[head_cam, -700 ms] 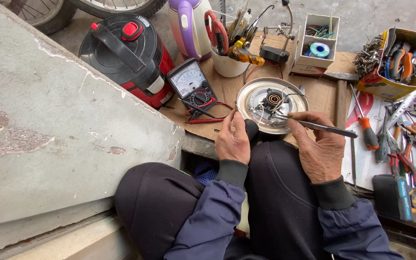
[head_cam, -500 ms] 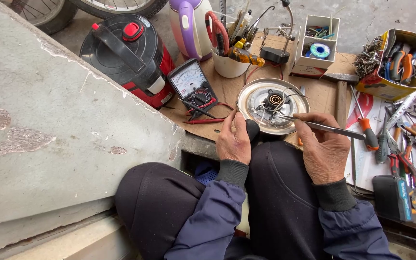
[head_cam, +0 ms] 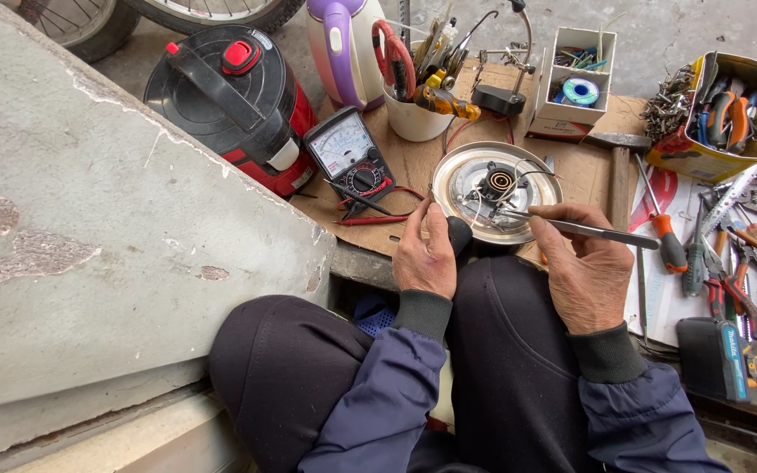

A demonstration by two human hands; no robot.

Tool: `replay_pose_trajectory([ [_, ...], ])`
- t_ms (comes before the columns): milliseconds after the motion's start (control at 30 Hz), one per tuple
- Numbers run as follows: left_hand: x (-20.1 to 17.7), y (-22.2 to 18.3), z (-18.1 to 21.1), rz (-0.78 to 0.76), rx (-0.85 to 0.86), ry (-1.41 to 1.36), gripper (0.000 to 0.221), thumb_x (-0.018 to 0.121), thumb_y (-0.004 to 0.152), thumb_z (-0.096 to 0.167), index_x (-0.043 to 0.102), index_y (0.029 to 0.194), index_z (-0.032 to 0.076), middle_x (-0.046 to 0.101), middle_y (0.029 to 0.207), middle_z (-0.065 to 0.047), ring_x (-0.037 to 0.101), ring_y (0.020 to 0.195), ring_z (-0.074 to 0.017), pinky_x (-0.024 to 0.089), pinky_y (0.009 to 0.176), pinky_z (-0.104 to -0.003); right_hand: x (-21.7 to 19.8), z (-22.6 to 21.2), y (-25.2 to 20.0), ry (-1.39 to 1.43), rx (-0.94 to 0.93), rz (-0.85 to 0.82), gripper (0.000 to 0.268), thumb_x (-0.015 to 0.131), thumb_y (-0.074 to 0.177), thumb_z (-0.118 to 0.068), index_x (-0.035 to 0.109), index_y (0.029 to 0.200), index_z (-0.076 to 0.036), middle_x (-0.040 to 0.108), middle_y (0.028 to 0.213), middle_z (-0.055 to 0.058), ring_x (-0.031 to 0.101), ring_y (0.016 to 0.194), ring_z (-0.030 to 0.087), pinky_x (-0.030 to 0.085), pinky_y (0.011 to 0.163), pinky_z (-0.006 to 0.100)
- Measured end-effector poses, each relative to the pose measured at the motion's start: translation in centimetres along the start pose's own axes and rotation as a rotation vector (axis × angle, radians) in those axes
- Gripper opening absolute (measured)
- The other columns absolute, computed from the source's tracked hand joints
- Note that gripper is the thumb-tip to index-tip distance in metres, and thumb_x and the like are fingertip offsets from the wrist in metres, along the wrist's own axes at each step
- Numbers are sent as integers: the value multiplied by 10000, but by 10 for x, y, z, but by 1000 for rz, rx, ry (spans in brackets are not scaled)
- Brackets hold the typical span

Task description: Testing and diagnosing an electric kettle's heating element and switch using a multimeter and screwdriver.

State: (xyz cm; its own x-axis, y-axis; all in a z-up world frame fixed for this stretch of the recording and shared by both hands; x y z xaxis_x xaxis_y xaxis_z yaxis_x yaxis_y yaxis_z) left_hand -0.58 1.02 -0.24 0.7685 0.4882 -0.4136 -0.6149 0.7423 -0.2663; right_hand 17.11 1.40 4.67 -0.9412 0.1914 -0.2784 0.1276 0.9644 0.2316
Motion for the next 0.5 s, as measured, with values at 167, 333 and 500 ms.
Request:
replay_pose_trajectory([
  [167, -1, 0, -2, 2, -8, -14, 618, 468, 1012, 699, 741, 1433, 339, 838, 1088, -194, 750, 1214, -478, 543, 1102, -578, 0, -6, 0, 37, 22, 14, 139, 867, 1071, -38, 751, 1145, -53, 790, 1115, 129, 727, 995, 147, 627, 907, 300],
  [333, 0, 1, -3, 16, -8, -6, 612, 473, 1009, 705, 752, 1417, 344, 843, 1030, -210, 764, 1176, -481, 554, 1075, -577, 2, -6, 3, 14, -35, -28, 143, 884, 1051, -22, 765, 1127, -48, 809, 1133, 151, 762, 1039, 188, 625, 949, 335],
  [500, 2, 2, -5, -8, -20, 3, 621, 459, 1018, 713, 733, 1443, 354, 833, 924, -201, 763, 1180, -483, 550, 1086, -585, -3, -6, 0, 96, 50, 30, 130, 844, 1087, -23, 730, 1146, -43, 797, 1137, 134, 728, 985, 126, 622, 918, 269],
])
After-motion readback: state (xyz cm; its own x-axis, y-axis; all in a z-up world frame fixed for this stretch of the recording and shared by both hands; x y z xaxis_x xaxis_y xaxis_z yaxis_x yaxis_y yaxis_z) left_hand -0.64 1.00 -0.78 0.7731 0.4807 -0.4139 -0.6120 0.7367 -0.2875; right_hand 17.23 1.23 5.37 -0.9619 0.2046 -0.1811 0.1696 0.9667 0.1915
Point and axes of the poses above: each hand's wrist, its own y-axis towards the middle knuckle, its own x-axis out of the palm, z = x × y, the point moved 1 cm from there along y, towards the middle knuckle
